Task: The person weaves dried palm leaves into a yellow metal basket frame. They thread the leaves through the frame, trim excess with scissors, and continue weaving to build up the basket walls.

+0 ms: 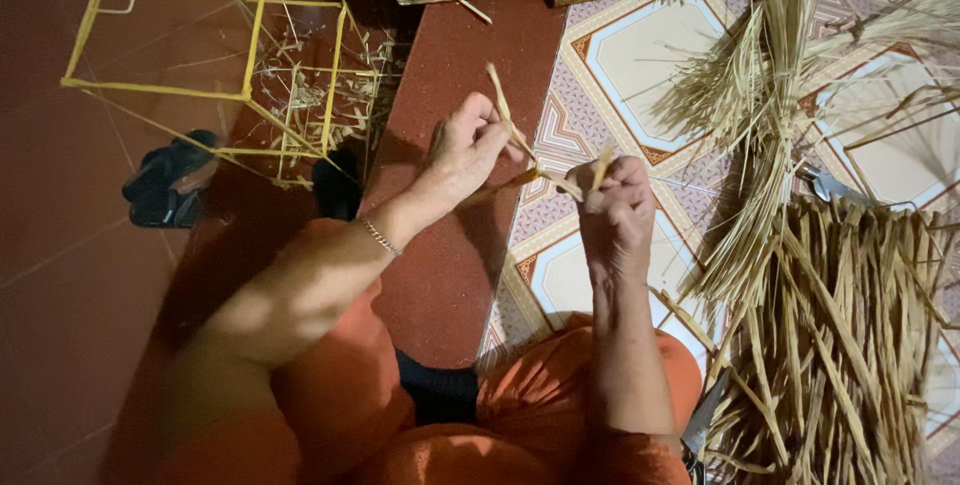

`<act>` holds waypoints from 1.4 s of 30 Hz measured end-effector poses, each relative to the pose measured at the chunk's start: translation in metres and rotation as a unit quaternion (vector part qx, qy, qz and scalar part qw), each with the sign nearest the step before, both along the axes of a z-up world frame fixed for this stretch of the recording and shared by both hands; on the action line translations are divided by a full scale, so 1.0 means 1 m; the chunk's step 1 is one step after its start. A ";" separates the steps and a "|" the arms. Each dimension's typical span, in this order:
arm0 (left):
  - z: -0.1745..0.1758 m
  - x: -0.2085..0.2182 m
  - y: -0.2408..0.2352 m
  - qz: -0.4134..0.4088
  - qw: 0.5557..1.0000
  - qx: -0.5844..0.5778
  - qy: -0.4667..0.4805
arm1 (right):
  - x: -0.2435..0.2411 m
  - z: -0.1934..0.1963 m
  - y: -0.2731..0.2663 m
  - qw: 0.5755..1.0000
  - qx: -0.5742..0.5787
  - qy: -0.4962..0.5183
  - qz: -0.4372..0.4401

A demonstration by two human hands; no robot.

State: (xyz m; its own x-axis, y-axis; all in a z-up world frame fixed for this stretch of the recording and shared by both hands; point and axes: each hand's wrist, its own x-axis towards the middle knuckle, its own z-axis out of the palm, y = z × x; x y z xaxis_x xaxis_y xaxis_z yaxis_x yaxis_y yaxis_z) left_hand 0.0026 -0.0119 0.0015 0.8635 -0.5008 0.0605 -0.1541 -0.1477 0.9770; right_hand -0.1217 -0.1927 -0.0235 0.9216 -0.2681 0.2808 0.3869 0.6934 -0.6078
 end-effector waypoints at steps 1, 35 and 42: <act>0.000 0.001 0.001 -0.038 0.998 -0.049 0.014 | 0.001 0.001 -0.002 1.000 -0.004 0.021 -0.017; -0.019 -0.041 -0.030 -0.338 0.879 -0.102 0.320 | 0.011 -0.032 -0.017 0.983 -0.083 0.150 -0.065; -0.014 -0.051 -0.025 -0.352 0.867 -0.122 0.330 | 0.008 -0.021 -0.013 0.946 -0.210 0.179 -0.171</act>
